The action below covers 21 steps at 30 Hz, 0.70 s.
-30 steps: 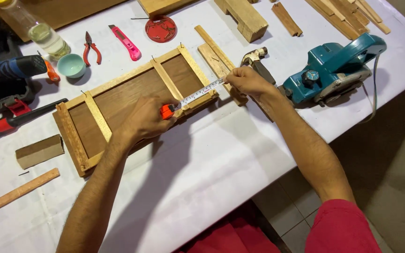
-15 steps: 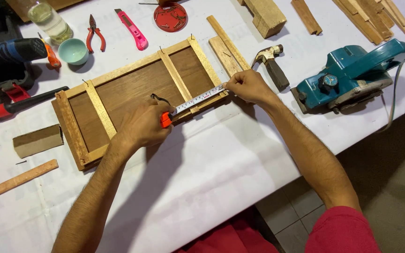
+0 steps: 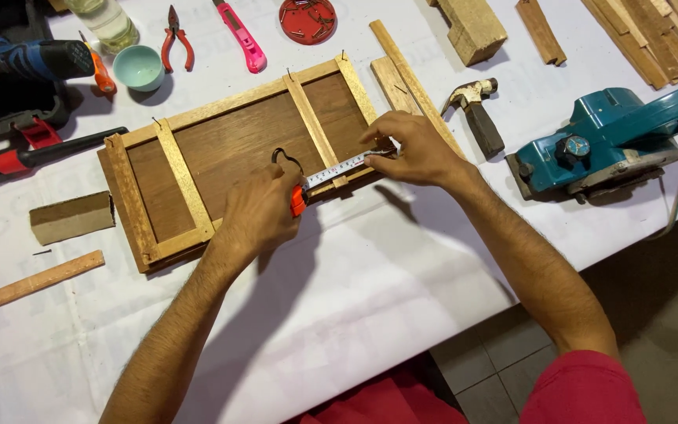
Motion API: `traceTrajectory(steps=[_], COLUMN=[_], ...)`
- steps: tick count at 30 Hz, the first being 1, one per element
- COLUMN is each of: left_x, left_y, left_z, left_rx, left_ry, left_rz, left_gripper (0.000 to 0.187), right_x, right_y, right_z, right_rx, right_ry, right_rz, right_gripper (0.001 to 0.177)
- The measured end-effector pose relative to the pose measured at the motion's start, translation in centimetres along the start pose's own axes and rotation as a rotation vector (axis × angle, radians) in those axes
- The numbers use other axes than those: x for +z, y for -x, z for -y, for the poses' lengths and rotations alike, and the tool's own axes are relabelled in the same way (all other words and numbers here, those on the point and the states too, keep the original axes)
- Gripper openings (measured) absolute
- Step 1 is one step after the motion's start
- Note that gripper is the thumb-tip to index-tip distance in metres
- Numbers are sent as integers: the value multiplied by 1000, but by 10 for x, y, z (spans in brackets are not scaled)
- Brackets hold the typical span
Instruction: Measure, mark, and assemble small wooden frame components using various tools.
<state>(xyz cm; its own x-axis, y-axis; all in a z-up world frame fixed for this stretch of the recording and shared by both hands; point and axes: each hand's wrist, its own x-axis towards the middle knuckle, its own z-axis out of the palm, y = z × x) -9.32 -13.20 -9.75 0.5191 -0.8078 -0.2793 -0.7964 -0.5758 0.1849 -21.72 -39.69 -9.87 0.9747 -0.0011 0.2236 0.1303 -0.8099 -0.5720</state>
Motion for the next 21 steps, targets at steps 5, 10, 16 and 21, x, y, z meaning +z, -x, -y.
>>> traceTrajectory(steps=[5, 10, 16, 21], left_x=[-8, -8, 6, -2], left_y=[1, 4, 4, 6], left_z=[-2, 4, 16, 14], left_rx=[-3, 24, 84, 93], left_ry=[22, 51, 155, 187], left_rz=[13, -10, -80, -100], left_gripper=[54, 52, 50, 50], right_x=[4, 10, 26, 27], right_y=[-12, -20, -16, -16], right_z=[2, 6, -7, -9], right_rx=[4, -55, 102, 107], right_ry=[29, 42, 51, 27], right_rz=[123, 122, 203, 161], right_gripper=[24, 31, 35, 35])
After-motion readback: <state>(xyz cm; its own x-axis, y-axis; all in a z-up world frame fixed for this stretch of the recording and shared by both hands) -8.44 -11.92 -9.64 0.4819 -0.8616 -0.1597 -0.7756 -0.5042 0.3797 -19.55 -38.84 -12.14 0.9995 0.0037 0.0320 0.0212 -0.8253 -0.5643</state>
